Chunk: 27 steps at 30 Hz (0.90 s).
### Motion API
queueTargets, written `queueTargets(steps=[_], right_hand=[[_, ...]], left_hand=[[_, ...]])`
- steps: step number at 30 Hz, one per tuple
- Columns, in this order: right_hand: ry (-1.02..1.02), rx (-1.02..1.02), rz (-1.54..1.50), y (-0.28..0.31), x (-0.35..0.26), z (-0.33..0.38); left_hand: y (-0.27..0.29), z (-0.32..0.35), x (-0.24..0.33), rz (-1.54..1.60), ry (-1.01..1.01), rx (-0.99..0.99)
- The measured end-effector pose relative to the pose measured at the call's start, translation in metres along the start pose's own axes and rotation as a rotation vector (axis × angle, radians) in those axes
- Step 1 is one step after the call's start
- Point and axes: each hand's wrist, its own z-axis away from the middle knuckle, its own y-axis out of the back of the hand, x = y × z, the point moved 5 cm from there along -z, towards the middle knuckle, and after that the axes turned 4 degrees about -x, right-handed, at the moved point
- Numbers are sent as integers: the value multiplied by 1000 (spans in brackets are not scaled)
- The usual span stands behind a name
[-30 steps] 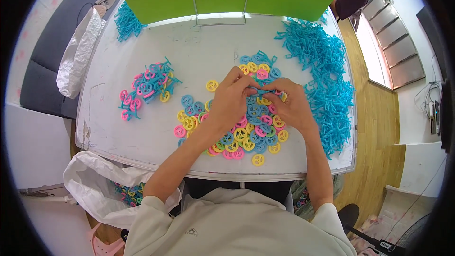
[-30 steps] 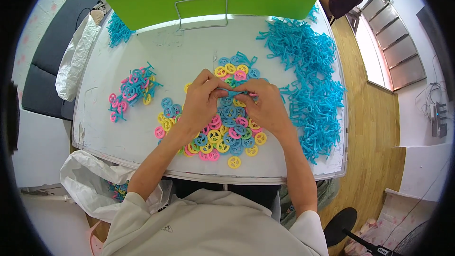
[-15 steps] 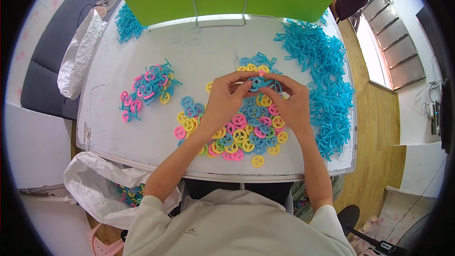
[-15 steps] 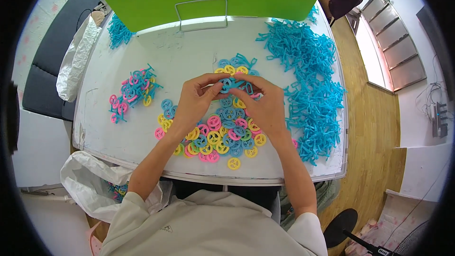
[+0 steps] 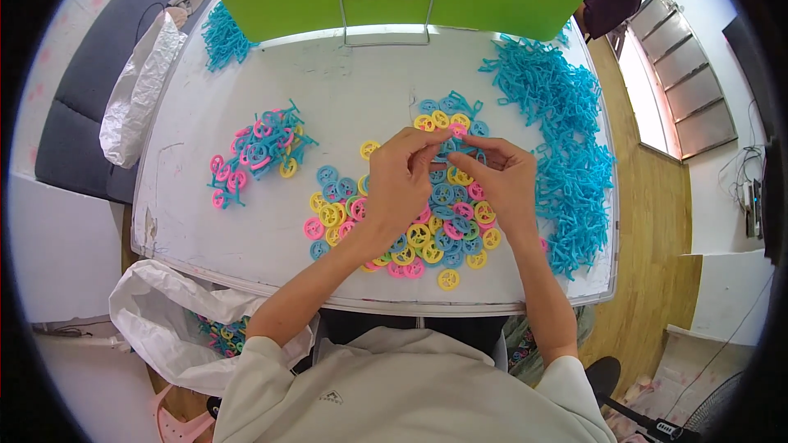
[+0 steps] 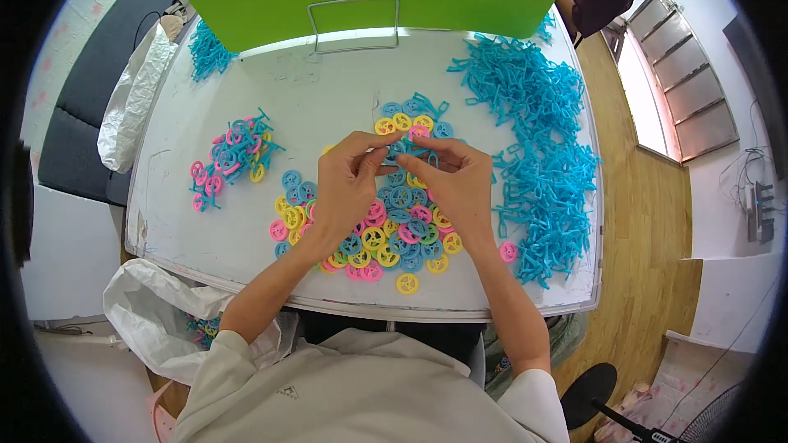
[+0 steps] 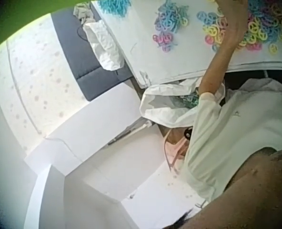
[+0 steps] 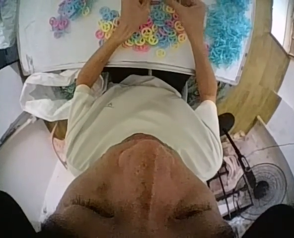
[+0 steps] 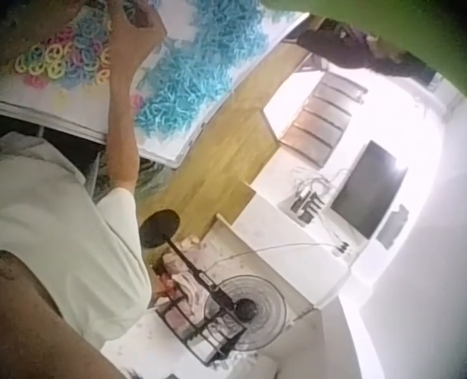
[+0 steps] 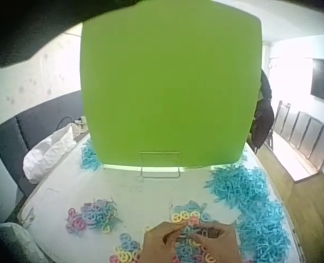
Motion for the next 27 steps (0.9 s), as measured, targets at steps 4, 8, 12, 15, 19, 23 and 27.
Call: queueTargets(steps=[4,8,12,15,19,23,27], right_hand=[[108,28,-15,-8,-7,5],[201,127,47,-10,-3,8],[305,121,76,-4,-7,5],[263,-52,-26,-6,-10,2],[239,-19,-192,-4,-9,1],[191,-142,-292,5,4,-8],[95,-138,-332,1,5,-8]], left_hand=[[2,0,2,-41,6,19],[4,-1,-2,-67,83,29],[8,-8,0,84,137,-4],[16,-11,4,105,124,-24],[9,-7,11,0,48,17],[9,-10,15,53,32,31],[12,-10,13,80,31,-1]])
